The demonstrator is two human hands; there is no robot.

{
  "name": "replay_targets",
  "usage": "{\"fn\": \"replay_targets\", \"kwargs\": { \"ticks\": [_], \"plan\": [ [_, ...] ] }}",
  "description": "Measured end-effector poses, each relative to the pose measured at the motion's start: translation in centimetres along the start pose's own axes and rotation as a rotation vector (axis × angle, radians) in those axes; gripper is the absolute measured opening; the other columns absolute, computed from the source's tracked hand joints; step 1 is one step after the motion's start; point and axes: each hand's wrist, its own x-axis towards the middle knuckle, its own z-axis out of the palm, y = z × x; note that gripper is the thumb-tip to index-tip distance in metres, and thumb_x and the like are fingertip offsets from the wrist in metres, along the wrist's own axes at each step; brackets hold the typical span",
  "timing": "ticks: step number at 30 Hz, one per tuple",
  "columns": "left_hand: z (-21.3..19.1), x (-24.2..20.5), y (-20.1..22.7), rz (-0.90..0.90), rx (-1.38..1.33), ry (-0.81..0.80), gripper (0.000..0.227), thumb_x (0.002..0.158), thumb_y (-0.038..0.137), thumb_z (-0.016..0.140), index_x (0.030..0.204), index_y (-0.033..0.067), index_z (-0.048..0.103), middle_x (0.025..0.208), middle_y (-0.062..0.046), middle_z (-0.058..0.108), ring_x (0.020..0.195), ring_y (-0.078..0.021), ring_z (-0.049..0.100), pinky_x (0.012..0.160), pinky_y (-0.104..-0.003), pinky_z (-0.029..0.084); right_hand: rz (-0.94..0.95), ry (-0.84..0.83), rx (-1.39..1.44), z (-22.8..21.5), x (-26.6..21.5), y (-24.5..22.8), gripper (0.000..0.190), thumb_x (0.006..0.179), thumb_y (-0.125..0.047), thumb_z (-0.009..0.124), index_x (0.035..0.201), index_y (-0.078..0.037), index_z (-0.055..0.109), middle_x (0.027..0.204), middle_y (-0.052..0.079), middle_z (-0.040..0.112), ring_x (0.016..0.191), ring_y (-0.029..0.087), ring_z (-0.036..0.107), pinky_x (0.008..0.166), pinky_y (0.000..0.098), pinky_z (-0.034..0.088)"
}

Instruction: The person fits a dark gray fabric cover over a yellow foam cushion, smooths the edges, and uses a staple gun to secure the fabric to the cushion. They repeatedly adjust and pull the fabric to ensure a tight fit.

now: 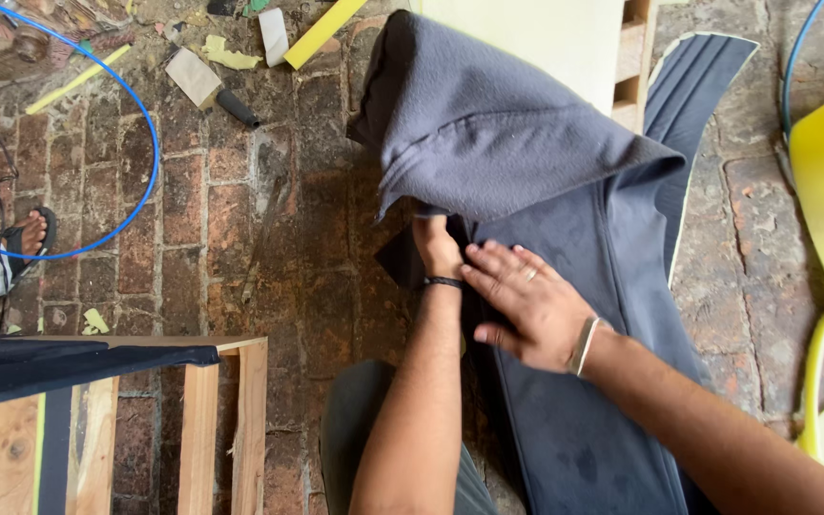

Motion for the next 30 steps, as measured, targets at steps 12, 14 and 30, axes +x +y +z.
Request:
{"fn": "replay_targets", "kwargs": {
  "ticks": [12,14,30],
  "plan": [
    [-1.2,0.8,9.6,0.077,0.615,-0.05,0.023,0.1,0.016,0.059,0.116,0.0002,0.065,0.108,-0.018,0.074,0.096,-0.0292,0.071,0.084,-0.039,0.054,0.339,0.477,-0.298,-9.3,0.5,9.1,0.017,0.096,-0.003,0.085,0.107,-0.01,0.074,0.102,0.008,0.073,0.091,0.023,0.07,0.086,0.0424,0.056],
    [-2.3,-1.6,10.8,0.022,0.631,-0.068,0.022,0.099,0.014,0.056,0.115,-0.0012,0.061,0.102,-0.019,0.072,0.09,-0.0308,0.07,0.081,-0.04,0.054,0.319,0.444,-0.152,-8.8,-1.8,9.3,0.01,0.096,0.002,0.078,0.102,-0.004,0.072,0.096,0.01,0.071,0.082,0.023,0.069,0.073,0.0376,0.057],
    [-11.1,-15.7,18.5,-0.071,0.988,-0.497,0.02,0.1,0.016,0.061,0.101,-0.0013,0.071,0.084,-0.016,0.076,0.072,-0.0283,0.072,0.062,-0.04,0.056,-0.096,0.15,0.089,-12.0,-13.5,5.8,0.018,0.073,0.002,0.07,0.085,-0.009,0.067,0.097,0.006,0.075,0.099,0.022,0.073,0.112,0.0479,0.048]
  ]
}}
